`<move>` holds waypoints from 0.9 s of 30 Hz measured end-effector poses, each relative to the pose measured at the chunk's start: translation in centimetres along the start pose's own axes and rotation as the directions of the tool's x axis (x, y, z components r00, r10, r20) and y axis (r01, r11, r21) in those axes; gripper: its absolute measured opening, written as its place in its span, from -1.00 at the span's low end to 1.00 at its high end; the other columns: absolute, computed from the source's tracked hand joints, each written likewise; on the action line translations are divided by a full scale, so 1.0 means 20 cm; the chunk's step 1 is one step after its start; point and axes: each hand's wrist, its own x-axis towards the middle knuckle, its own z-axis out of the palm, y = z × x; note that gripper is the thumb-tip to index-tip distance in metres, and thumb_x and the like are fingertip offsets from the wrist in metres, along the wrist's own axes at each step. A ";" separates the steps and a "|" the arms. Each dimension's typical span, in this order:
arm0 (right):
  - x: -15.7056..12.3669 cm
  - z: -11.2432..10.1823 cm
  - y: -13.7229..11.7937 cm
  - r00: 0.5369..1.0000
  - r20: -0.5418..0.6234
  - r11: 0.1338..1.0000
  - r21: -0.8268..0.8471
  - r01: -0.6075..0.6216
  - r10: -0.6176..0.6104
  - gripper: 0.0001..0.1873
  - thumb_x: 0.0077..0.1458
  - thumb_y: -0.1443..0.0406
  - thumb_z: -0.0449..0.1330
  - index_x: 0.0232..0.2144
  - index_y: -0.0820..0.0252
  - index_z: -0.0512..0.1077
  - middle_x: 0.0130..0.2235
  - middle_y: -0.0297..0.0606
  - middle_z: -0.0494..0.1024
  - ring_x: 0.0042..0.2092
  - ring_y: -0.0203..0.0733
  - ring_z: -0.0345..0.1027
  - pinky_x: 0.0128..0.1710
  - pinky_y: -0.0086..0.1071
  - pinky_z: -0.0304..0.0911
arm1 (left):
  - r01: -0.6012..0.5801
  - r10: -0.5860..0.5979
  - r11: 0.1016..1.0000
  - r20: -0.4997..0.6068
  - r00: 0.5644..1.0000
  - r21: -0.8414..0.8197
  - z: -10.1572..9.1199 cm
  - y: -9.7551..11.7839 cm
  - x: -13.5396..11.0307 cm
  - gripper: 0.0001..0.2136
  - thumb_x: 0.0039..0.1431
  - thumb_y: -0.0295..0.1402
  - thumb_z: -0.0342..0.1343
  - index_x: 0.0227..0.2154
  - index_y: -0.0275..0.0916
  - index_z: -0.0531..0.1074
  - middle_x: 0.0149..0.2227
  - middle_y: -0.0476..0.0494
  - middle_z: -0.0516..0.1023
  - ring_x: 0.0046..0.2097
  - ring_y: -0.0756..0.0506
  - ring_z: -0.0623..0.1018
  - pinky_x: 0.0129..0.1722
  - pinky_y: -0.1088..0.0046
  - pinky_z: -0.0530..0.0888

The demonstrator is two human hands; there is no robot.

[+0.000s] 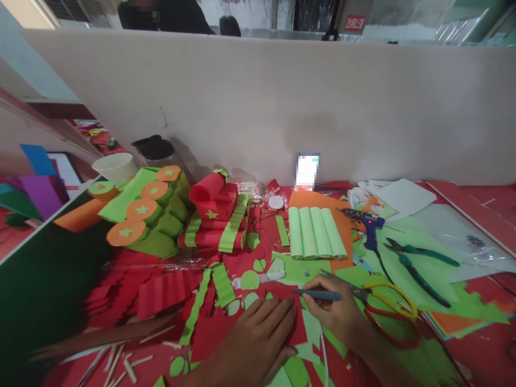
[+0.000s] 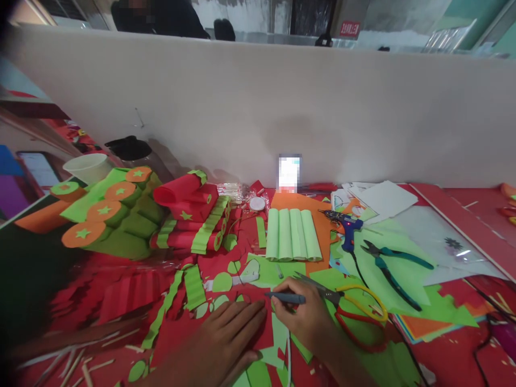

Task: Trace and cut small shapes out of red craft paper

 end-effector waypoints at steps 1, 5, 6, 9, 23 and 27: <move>0.00 0.00 0.00 1.000 0.001 1.000 0.004 -0.003 0.003 -0.94 0.10 0.31 0.18 -0.41 0.14 0.44 -0.43 -0.32 0.53 -0.37 -0.16 0.42 -0.36 -0.36 0.30 | -0.009 0.009 1.000 0.013 1.000 0.003 0.00 0.00 0.00 -0.53 0.32 -0.11 -0.02 0.18 -0.27 0.31 0.14 -0.19 0.46 0.01 -0.18 0.49 0.01 0.25 0.43; -0.01 0.00 0.02 1.000 -0.010 0.999 0.023 -0.024 0.024 -0.93 0.13 0.28 0.18 -0.39 0.14 0.44 -0.42 -0.32 0.53 -0.35 -0.16 0.41 -0.31 -0.34 0.29 | -0.016 0.016 1.000 0.033 0.999 0.000 -0.01 -0.01 0.01 -0.52 0.33 -0.13 -0.03 0.20 -0.29 0.28 0.13 -0.21 0.47 0.00 -0.18 0.50 0.01 0.25 0.44; -0.01 0.00 0.02 1.000 -0.013 0.999 0.024 -0.025 0.025 -0.93 0.13 0.28 0.18 -0.39 0.14 0.43 -0.42 -0.33 0.52 -0.35 -0.17 0.40 -0.31 -0.34 0.29 | -0.013 0.013 1.000 0.021 1.000 -0.007 -0.01 -0.01 0.01 -0.53 0.34 -0.13 -0.04 0.20 -0.28 0.28 0.13 -0.21 0.47 0.01 -0.17 0.49 0.02 0.26 0.43; -0.01 0.00 0.02 1.000 -0.012 1.000 0.023 -0.021 0.022 -0.94 0.13 0.29 0.18 -0.39 0.13 0.43 -0.41 -0.34 0.52 -0.34 -0.18 0.40 -0.30 -0.35 0.27 | 0.001 -0.002 1.000 -0.009 1.000 -0.023 0.00 -0.01 0.00 -0.54 0.34 -0.13 -0.04 0.19 -0.26 0.29 0.13 -0.20 0.47 0.02 -0.16 0.49 0.02 0.29 0.42; 0.01 0.01 0.03 1.000 -0.015 1.000 0.021 -0.020 0.020 -0.97 0.13 0.29 0.21 -0.37 0.11 0.46 -0.41 -0.37 0.54 -0.34 -0.19 0.41 -0.30 -0.36 0.26 | -0.016 0.015 1.000 0.071 0.997 0.024 0.01 -0.01 -0.01 -0.50 0.34 -0.14 -0.05 0.22 -0.32 0.25 0.21 -0.21 0.39 0.04 -0.21 0.48 0.01 0.23 0.44; 0.00 0.01 0.02 1.000 -0.016 0.999 0.029 -0.022 0.022 -0.96 0.13 0.29 0.21 -0.36 0.10 0.46 -0.41 -0.37 0.54 -0.34 -0.19 0.41 -0.31 -0.36 0.27 | -0.002 0.001 1.000 0.073 0.997 0.024 0.02 0.00 -0.01 -0.51 0.35 -0.14 -0.07 0.23 -0.30 0.24 0.21 -0.19 0.39 0.05 -0.22 0.47 0.01 0.22 0.43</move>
